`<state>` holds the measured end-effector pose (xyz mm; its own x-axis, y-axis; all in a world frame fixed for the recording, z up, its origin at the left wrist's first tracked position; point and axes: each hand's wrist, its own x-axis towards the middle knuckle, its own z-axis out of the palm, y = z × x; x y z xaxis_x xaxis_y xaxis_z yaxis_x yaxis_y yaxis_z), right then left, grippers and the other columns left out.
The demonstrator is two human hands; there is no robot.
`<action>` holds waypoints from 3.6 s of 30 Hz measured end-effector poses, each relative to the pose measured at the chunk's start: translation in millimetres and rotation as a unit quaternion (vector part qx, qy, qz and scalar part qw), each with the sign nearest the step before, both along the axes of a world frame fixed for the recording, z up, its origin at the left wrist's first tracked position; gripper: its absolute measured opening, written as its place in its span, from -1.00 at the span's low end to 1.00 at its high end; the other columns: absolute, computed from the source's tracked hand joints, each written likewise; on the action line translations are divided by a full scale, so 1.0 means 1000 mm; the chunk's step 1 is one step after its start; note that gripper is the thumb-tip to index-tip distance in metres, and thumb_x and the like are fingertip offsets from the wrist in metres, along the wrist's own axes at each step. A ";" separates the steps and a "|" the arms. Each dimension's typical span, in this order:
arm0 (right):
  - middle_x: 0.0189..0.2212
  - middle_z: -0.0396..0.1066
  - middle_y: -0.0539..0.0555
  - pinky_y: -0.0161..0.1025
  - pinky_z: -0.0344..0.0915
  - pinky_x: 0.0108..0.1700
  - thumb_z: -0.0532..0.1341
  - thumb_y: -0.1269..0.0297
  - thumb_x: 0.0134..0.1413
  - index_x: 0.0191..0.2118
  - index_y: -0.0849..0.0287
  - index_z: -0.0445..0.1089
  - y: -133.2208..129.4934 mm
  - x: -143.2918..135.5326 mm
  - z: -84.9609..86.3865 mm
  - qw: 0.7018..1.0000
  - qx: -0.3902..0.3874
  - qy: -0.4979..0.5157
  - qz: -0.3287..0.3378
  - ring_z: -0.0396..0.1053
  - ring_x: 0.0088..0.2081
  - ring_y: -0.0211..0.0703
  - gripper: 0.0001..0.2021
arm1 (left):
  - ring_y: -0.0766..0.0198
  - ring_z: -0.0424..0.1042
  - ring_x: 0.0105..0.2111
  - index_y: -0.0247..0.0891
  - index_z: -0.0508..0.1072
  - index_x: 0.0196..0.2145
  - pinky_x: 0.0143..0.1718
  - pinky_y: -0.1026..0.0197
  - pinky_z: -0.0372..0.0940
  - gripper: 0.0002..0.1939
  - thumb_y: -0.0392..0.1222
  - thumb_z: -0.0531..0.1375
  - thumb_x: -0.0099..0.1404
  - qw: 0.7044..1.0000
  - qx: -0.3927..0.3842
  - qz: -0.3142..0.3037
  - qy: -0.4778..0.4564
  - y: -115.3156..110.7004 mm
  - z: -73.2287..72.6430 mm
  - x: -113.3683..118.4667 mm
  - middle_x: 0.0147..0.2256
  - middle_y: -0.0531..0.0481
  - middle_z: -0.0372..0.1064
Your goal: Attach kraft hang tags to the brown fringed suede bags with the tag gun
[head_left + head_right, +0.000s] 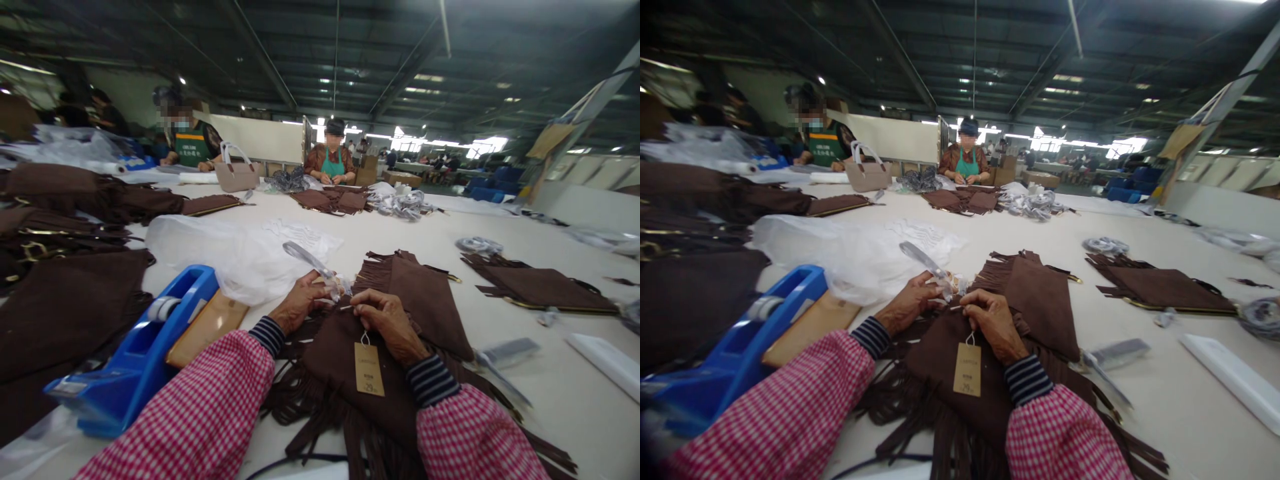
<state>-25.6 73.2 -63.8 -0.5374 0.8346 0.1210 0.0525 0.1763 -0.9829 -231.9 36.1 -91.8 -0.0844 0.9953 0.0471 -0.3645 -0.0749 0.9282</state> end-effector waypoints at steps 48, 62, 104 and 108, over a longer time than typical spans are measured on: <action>-0.18 0.44 0.19 -0.26 0.17 -0.29 0.10 0.41 0.33 -0.13 0.25 0.40 0.015 -0.053 0.015 0.721 0.538 -0.436 0.040 0.38 -0.25 -0.10 -0.86 | 0.33 0.44 -0.41 -0.27 0.48 -0.40 -0.31 0.28 0.39 -0.80 -0.26 0.43 0.07 0.991 -0.085 -0.013 -0.102 0.005 -0.004 -0.001 -0.42 0.04 0.44; -0.41 0.49 0.06 -0.28 0.18 -0.21 0.21 0.42 0.18 -0.41 0.22 0.47 0.038 -0.050 -0.005 0.894 0.348 -0.282 -0.027 0.35 -0.33 -0.18 -0.85 | 0.24 0.32 -0.49 -0.28 0.51 -0.63 -0.40 0.23 0.13 -0.78 -0.23 0.27 0.14 0.927 0.069 0.082 0.360 0.004 -0.001 -0.002 -0.57 0.00 0.37; -0.53 0.40 -0.03 -0.31 0.11 -0.46 0.19 0.31 0.14 -0.39 0.20 0.46 0.028 -0.025 0.009 0.977 0.210 -0.030 -0.005 0.21 -0.54 -0.28 -0.85 | 0.25 0.32 -0.39 -0.26 0.41 -0.42 -0.32 0.23 0.20 -0.78 -0.11 0.11 0.32 0.910 0.104 0.066 0.395 0.006 0.005 0.001 -0.44 0.03 0.37; -0.45 0.45 0.00 -0.28 0.19 -0.27 0.15 0.39 0.18 -0.37 0.17 0.44 0.023 -0.026 0.016 0.937 0.336 -0.096 -0.018 0.36 -0.38 -0.20 -0.86 | 0.24 0.31 -0.41 -0.24 0.39 -0.44 -0.33 0.23 0.18 -0.80 -0.13 0.11 0.30 0.895 0.102 0.073 0.429 0.004 0.009 0.002 -0.45 0.02 0.37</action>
